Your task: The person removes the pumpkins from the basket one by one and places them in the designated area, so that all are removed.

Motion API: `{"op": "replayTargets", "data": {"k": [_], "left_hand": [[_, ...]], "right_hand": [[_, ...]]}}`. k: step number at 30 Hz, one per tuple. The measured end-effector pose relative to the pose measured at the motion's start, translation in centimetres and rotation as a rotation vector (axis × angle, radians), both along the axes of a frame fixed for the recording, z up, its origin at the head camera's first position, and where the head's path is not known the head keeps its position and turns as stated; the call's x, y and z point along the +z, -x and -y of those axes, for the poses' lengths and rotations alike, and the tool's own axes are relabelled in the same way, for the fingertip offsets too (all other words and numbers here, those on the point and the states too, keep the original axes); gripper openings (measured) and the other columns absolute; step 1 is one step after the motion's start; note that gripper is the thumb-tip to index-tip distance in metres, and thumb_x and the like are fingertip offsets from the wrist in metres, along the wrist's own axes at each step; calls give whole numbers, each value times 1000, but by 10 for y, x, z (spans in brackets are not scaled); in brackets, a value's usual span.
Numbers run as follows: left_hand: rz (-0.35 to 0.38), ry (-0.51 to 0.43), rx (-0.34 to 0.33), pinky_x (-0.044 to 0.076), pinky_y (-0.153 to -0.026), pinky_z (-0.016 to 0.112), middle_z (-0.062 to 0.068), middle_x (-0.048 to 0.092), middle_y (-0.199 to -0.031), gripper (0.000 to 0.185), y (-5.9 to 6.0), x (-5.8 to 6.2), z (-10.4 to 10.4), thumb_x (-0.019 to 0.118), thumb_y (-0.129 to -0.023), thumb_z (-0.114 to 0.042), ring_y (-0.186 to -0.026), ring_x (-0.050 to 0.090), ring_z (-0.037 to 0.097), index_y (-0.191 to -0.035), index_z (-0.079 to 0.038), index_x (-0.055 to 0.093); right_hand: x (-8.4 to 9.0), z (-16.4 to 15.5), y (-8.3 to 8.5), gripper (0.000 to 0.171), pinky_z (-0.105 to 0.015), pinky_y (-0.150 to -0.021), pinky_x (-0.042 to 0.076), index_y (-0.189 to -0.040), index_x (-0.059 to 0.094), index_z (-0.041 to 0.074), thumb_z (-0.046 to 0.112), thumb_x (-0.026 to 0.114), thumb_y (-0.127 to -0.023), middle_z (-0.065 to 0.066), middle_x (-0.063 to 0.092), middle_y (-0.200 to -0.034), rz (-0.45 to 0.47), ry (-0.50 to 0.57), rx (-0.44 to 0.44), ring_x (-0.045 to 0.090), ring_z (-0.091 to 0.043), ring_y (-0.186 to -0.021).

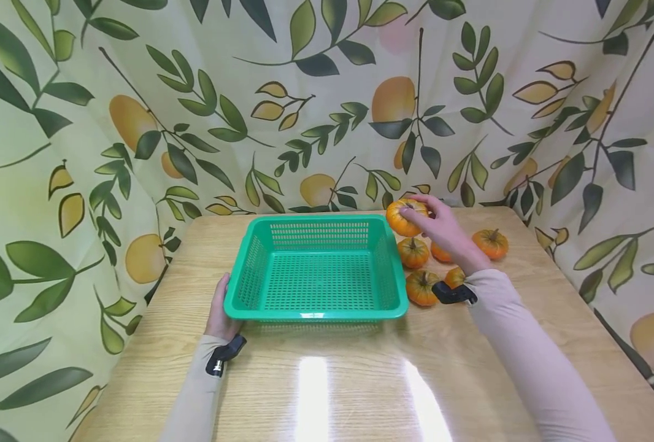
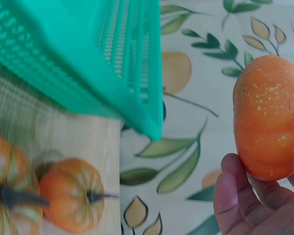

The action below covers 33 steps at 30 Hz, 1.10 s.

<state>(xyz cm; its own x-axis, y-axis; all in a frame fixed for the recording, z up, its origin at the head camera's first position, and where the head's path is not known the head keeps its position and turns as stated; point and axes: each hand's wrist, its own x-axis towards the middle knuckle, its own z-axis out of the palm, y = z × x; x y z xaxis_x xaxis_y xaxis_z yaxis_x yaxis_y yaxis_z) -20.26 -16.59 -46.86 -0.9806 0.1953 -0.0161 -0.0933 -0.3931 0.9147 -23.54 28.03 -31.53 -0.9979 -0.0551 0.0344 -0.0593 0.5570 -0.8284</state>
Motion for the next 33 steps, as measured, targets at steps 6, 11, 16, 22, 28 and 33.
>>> {"op": "replayTargets", "data": {"k": [6,11,16,22,28,33], "left_hand": [[-12,-25,12,36,-106,38,8,50,-136,72,-1,1,0,26,-98,-59,-127,44,26,-144,-4,34],[-5,-33,15,38,-105,37,8,51,-135,73,-3,1,2,24,-98,-59,-125,46,25,-144,-3,33],[11,-28,8,35,-106,33,9,45,-142,65,-1,0,1,28,-99,-53,-130,42,24,-146,-8,33],[23,-5,-18,31,-109,34,15,31,-151,65,0,-1,0,29,-99,-53,-137,32,29,-149,-13,29],[19,5,-30,31,-109,35,16,27,-154,65,-1,1,-1,29,-98,-54,-139,30,30,-150,-15,28],[28,21,-15,34,-107,32,13,30,-153,64,-2,2,-1,30,-99,-54,-136,34,26,-150,-15,29]], "right_hand": [[0,-26,-6,65,-26,-74,48,-146,36,19,54,51,-93,2,48,-119,-13,6,-42,51,-11,-96],[-6,-41,-10,69,-25,-73,48,-146,35,16,57,50,-92,-3,50,-118,-3,-53,-81,51,-13,-95],[-13,-57,-14,71,-23,-70,47,-148,32,16,57,49,-92,-6,46,-123,12,-90,-116,48,-13,-94],[-14,-74,-21,71,-21,-68,50,-148,33,13,54,51,-93,1,43,-122,-4,-68,-154,50,-4,-89],[-17,-91,-28,69,-18,-68,49,-145,38,14,56,51,-92,14,44,-114,-10,-78,-192,49,-1,-89],[-23,-102,-33,68,-19,-71,47,-144,37,15,57,49,-93,18,46,-110,11,-82,-213,48,0,-90]]}}
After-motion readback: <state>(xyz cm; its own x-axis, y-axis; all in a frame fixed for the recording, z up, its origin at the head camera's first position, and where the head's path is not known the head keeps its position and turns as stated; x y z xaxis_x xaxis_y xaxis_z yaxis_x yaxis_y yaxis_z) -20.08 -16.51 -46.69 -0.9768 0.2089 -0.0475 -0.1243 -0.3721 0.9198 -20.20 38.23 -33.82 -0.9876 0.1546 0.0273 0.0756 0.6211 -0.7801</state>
